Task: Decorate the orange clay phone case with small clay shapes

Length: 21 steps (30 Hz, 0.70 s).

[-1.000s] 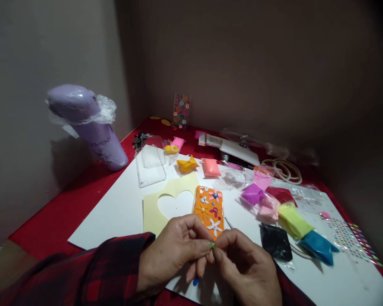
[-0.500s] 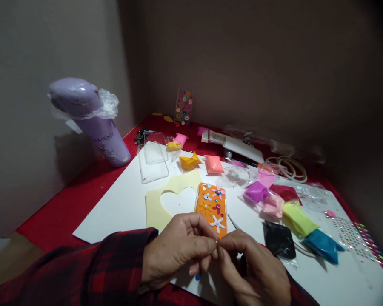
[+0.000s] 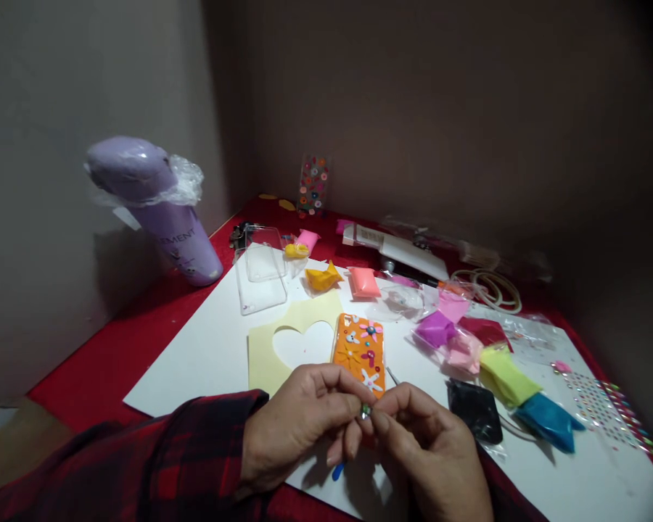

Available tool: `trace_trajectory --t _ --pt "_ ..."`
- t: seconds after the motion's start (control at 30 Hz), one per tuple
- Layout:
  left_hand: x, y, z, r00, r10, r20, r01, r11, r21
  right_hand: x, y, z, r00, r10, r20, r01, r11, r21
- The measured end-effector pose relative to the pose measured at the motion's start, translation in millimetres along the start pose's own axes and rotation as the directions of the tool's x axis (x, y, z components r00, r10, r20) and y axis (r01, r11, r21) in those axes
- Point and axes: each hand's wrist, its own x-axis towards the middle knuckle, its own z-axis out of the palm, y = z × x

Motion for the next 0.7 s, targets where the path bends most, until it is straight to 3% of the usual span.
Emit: trace_trajectory --t 0.13,0.23,0.37,0.53,0.7 --pt "0.1 -1.7 -0.4 0.998 0.05 -0.031 -0.05 0.999 0.015 -1.2 -2.9 2.9 1.0 -0.001 -0.023 0.001 1.0 -0.007" --pt "0.2 -2.0 0.4 0.997 0.043 -0.064 -0.043 0.999 0.004 -1.9 -6.4 6.1 0.996 0.079 -0.047 -0.074 0.993 0.093" --pt "0.7 -2.2 -0.3 0.998 0.023 -0.05 -0.024 1.0 -0.014 0.9 -3.9 7.1 0.979 0.191 0.066 -0.202 0.945 0.258" --pt "0.5 -2.1 -1.3 0.999 0.028 -0.031 -0.028 1.0 -0.004 4.0 11.5 5.9 0.972 0.151 0.18 -0.218 0.867 0.448" --pt "-0.4 -0.7 0.2 0.999 0.03 -0.035 -0.032 0.999 -0.044 4.2 14.3 7.2 0.973 0.13 0.192 -0.206 0.864 0.459"
